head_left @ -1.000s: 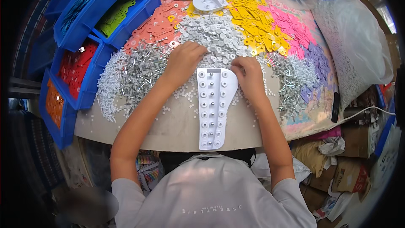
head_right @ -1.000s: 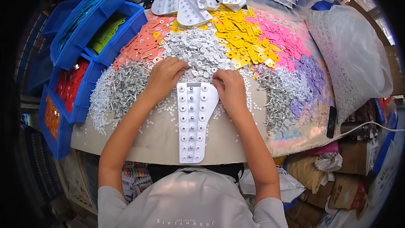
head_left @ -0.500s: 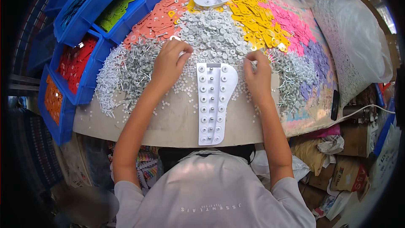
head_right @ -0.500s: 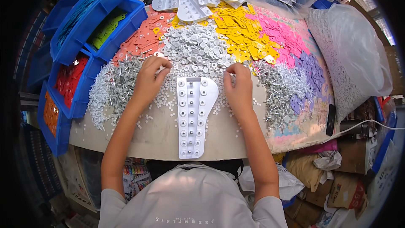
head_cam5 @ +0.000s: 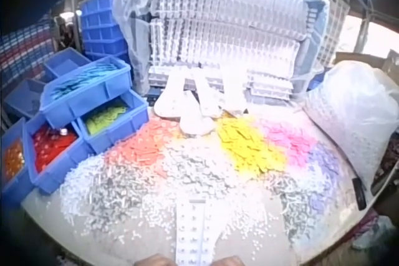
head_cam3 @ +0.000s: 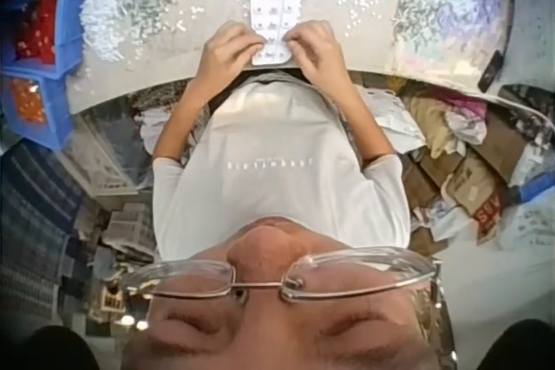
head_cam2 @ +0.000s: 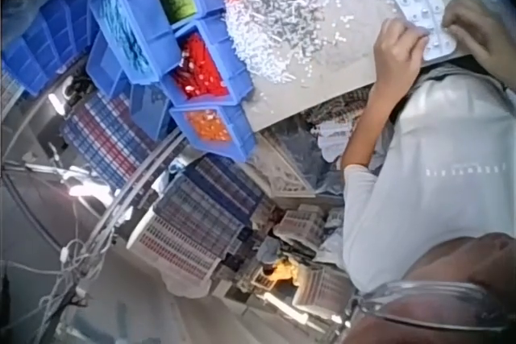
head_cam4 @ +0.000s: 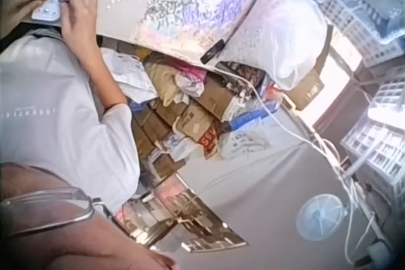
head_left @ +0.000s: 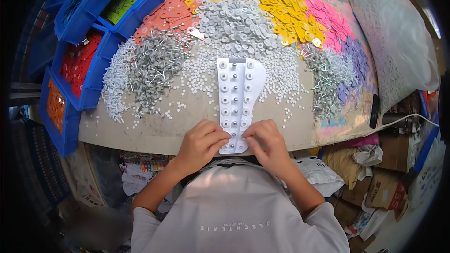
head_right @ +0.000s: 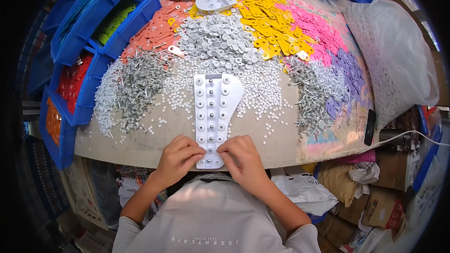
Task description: Assembling a toy xylophone by placing metal pins into a plastic base and attaching colored plastic keys.
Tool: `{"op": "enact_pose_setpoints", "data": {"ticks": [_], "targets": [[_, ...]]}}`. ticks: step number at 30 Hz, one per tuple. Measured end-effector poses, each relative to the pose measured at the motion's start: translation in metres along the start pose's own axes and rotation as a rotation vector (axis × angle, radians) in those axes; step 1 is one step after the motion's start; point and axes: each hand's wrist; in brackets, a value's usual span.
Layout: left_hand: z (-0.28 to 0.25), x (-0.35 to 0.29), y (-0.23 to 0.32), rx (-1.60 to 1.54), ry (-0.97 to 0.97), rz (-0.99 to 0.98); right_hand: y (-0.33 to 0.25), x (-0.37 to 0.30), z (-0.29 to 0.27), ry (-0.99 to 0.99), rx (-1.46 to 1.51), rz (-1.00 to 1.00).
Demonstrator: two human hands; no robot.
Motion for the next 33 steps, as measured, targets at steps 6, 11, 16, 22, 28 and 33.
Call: {"op": "enact_pose_setpoints", "data": {"ticks": [6,11,16,22,28,33], "targets": [[0.010,-0.001,0.005,-0.072,0.098,-0.122,0.004,0.001,0.009,0.043,-0.048,-0.035],[0.011,-0.003,-0.004,0.013,0.122,-0.032,0.009,-0.002,0.012,0.069,-0.242,-0.149],[0.016,-0.006,-0.013,0.253,0.248,0.234,0.026,-0.009,0.021,0.188,-0.477,-0.391],[-0.012,0.034,-0.006,0.180,0.262,0.091,0.024,-0.002,0.011,0.096,-0.505,-0.475],[-0.037,0.144,-0.044,0.300,0.350,0.077,0.019,0.004,0.004,0.019,-0.490,-0.532],[-0.035,0.177,-0.057,0.400,0.160,-0.015,0.030,0.027,-0.020,0.265,-0.426,-0.406]]}}
Point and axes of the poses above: each hand's wrist, its own x-axis towards the middle knuckle, its own z-axis out of the palm, y = z × x, and after that the axes turned 5 degrees about -z, right-handed
